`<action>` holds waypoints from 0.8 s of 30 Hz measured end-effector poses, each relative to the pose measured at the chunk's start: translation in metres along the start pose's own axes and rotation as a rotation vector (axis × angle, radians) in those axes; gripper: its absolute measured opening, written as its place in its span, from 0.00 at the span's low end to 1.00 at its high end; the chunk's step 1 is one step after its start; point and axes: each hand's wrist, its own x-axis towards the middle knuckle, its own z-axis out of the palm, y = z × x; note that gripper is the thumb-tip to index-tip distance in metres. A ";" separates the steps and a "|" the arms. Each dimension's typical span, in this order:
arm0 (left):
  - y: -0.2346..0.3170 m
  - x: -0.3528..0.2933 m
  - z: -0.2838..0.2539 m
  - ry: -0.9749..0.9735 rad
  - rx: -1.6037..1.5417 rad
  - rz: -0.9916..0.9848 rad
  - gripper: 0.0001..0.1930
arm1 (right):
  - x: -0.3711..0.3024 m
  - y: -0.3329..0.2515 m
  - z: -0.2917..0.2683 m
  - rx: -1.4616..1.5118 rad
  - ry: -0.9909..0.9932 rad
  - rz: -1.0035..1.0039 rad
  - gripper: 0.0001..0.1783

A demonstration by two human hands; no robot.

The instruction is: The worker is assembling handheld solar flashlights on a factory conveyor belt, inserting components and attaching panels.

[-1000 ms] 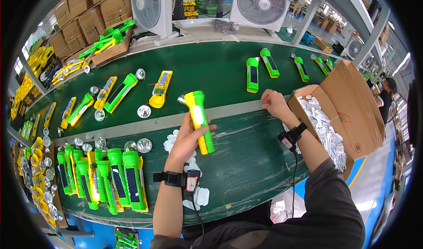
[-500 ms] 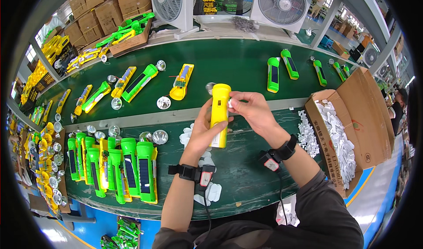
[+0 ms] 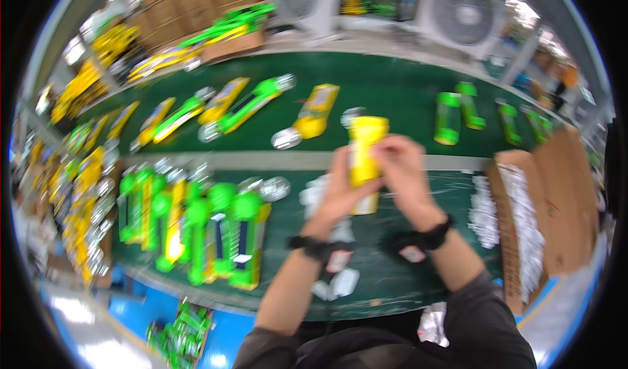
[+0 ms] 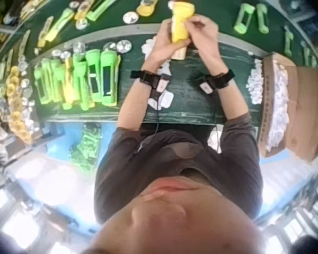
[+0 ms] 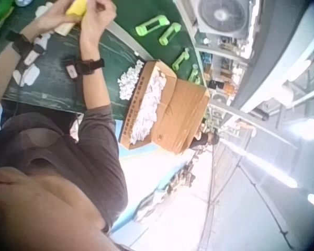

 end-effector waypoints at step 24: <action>0.003 0.002 0.020 -0.012 -0.216 0.083 0.35 | -0.004 0.008 0.001 0.075 0.063 -0.134 0.09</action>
